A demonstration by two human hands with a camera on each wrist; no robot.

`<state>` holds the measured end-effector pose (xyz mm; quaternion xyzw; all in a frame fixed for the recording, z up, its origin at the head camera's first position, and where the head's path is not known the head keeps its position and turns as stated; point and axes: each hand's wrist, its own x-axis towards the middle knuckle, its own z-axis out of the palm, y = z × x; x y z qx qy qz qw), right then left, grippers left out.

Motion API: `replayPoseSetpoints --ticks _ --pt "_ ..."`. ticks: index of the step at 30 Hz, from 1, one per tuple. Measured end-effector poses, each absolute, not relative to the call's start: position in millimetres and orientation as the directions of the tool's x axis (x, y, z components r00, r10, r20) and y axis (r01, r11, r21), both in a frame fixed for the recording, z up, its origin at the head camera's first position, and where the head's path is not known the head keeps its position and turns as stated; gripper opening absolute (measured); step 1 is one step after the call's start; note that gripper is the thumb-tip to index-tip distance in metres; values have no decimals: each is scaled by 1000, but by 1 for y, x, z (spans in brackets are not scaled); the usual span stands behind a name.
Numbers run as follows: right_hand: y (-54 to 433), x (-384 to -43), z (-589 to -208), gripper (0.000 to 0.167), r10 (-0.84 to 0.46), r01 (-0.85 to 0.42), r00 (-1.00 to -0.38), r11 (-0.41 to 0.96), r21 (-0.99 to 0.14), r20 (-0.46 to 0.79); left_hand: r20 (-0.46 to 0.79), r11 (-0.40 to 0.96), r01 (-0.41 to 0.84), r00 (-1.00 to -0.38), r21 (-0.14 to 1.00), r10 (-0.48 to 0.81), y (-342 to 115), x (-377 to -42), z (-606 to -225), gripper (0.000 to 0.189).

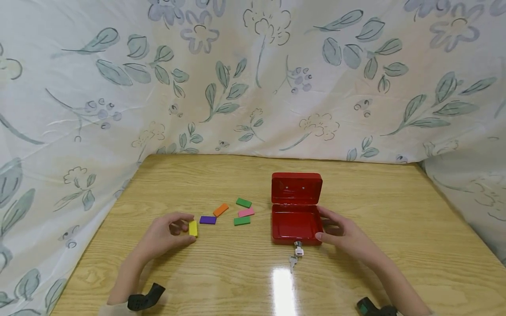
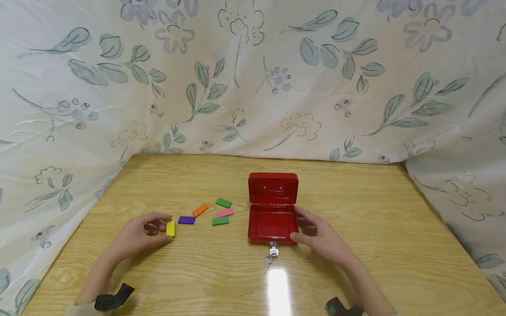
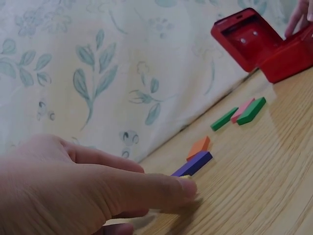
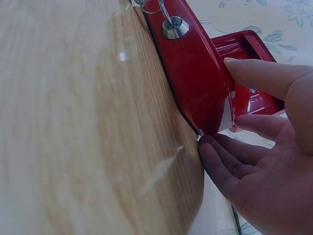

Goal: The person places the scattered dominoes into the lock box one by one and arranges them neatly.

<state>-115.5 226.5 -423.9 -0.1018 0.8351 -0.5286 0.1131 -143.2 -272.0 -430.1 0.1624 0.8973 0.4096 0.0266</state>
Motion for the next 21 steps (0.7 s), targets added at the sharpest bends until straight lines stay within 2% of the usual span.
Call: replayPoseSetpoints --ticks 10,21 --pt "226 -116 -423 74 -288 -46 -953 436 -899 -90 167 642 340 -934 687 315 -268 -143 -431 51" --pt "225 -115 -419 76 -287 -45 -953 444 -895 -95 211 634 380 -921 673 327 -261 -145 -429 51"
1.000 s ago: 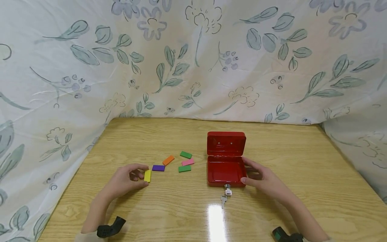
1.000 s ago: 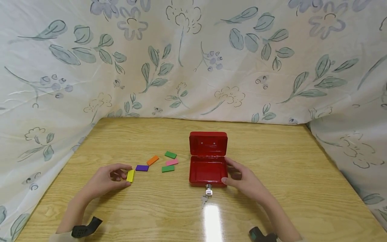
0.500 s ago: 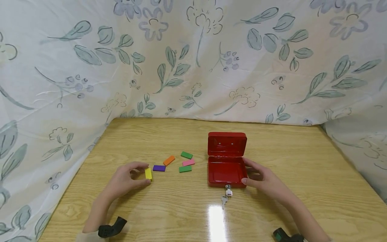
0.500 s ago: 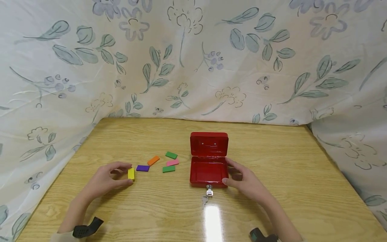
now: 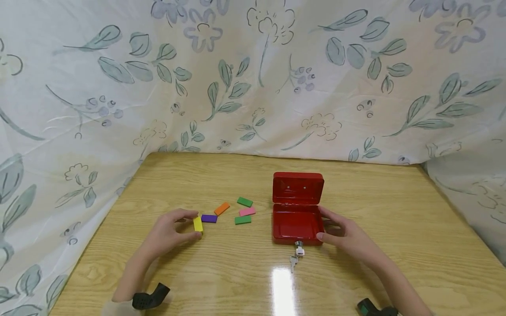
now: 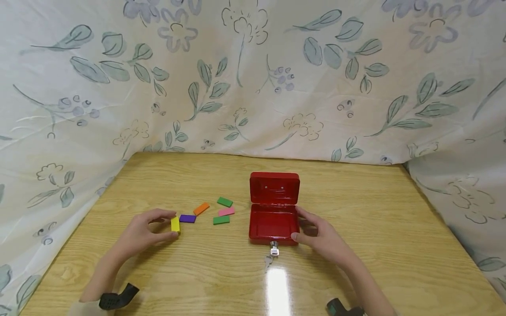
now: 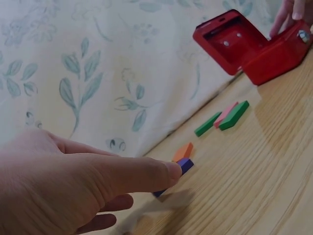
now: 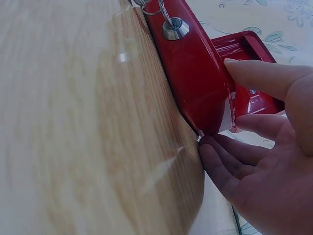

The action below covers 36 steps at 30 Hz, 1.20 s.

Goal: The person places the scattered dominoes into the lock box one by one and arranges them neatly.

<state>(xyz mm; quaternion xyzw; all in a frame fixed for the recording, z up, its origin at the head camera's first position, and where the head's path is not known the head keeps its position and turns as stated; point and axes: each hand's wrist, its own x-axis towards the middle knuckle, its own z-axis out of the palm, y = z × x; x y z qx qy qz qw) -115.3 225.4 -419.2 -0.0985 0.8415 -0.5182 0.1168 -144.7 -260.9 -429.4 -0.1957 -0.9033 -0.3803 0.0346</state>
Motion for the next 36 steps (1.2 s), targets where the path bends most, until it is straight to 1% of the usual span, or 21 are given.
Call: replayPoseSetpoints --ticks 5,8,12,23,29,36 --pt "226 -116 -421 75 -295 -68 -952 455 -888 -78 228 623 397 -914 674 336 -257 -146 -429 52" --pt "226 -117 -421 75 -290 -62 -953 458 -887 -83 247 611 421 -903 670 351 -254 -146 -428 51" --pt "226 -117 -422 75 -275 -39 -956 460 -887 -101 265 613 446 -892 652 367 -251 -147 -428 50" --pt "227 -117 -421 76 -300 -67 -951 452 -889 -81 301 629 484 -874 608 382 -240 -143 -427 48" --pt "228 -118 -422 74 -303 -72 -950 453 -889 -77 351 592 535 -844 603 406 -229 -141 -427 49" --pt "226 -119 -423 75 -290 -63 -953 464 -884 -84 414 511 613 -787 602 457 -213 -139 -428 51"
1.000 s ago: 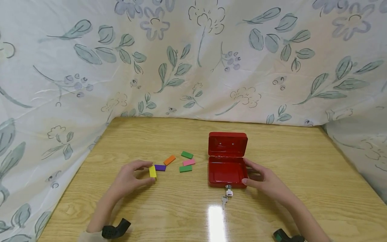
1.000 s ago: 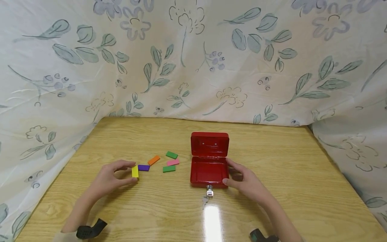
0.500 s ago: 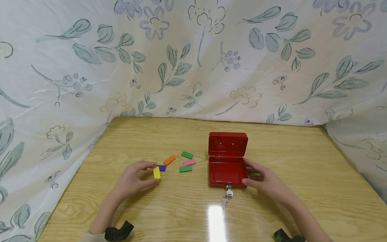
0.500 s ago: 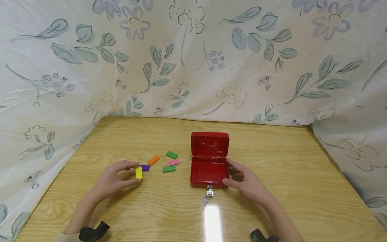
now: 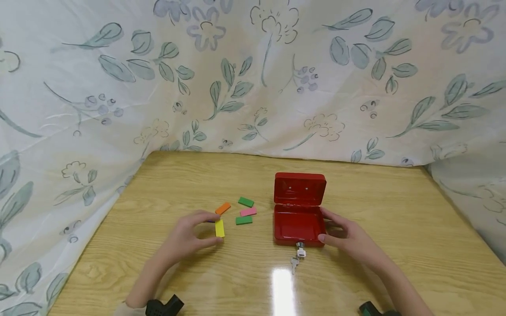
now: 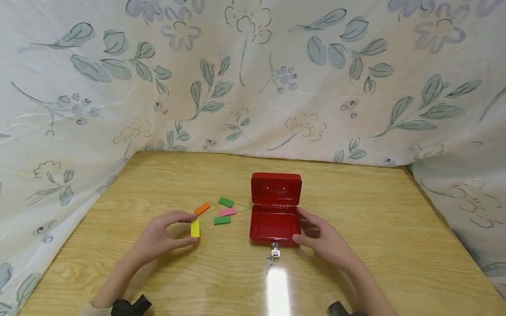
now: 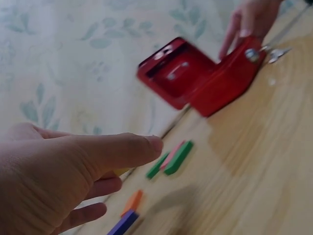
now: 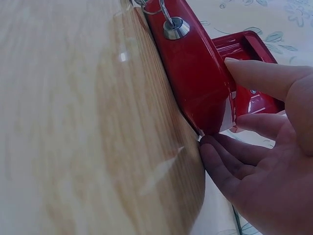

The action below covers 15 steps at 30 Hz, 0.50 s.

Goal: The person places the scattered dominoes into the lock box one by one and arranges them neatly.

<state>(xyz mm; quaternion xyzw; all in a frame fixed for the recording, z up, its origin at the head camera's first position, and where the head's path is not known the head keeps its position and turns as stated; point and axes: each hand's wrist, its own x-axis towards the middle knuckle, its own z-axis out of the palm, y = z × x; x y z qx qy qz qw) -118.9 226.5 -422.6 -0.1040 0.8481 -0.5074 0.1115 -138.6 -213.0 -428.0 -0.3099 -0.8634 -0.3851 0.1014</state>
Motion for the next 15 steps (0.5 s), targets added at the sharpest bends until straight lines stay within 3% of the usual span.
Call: replayPoseSetpoints --ticks 9,15 --pt "227 -121 -423 76 -277 -52 -956 488 -871 -98 425 489 675 -733 552 532 -189 -138 -427 53" --pt "226 -118 -421 75 -304 -91 -950 478 -874 -67 405 535 669 -741 516 536 -181 -137 -426 52"
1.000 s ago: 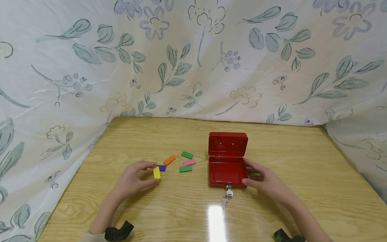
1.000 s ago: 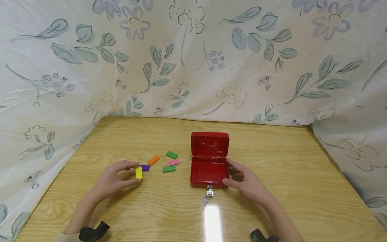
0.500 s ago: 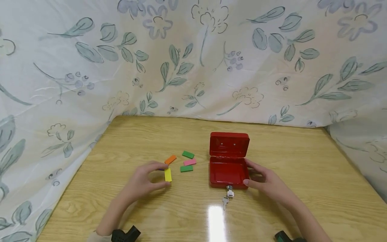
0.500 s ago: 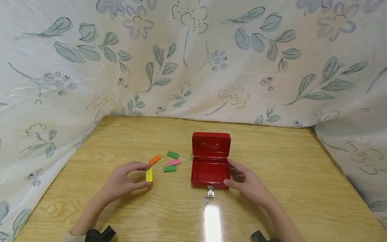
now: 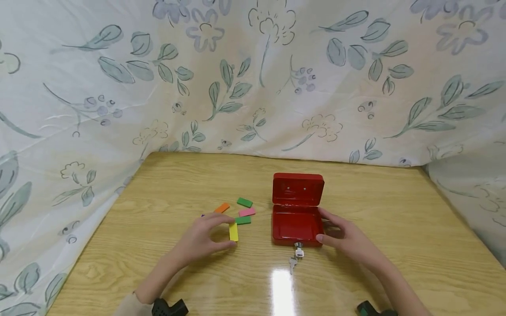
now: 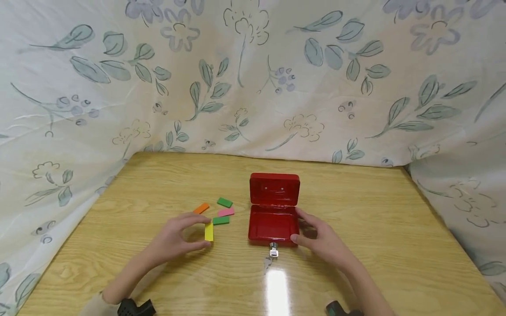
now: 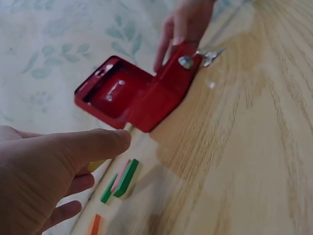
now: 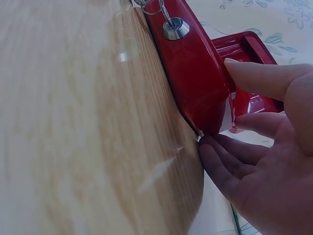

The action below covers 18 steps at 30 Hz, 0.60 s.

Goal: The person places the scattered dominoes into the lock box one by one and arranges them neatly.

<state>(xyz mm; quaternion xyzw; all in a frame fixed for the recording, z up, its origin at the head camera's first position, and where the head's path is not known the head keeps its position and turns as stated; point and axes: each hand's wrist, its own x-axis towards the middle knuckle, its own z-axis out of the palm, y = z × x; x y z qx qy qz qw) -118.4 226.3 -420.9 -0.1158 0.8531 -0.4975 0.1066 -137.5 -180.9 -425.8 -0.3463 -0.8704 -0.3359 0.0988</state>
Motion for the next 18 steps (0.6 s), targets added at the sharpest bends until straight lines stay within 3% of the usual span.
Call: replayPoseSetpoints --ticks 10,18 --pt "226 -117 -422 77 -316 -115 -947 488 -865 -52 404 531 710 -702 462 587 -166 -142 -417 50" --pt "226 -116 -423 76 -317 -123 -947 492 -862 -46 379 507 701 -705 502 600 -157 -146 -415 58"
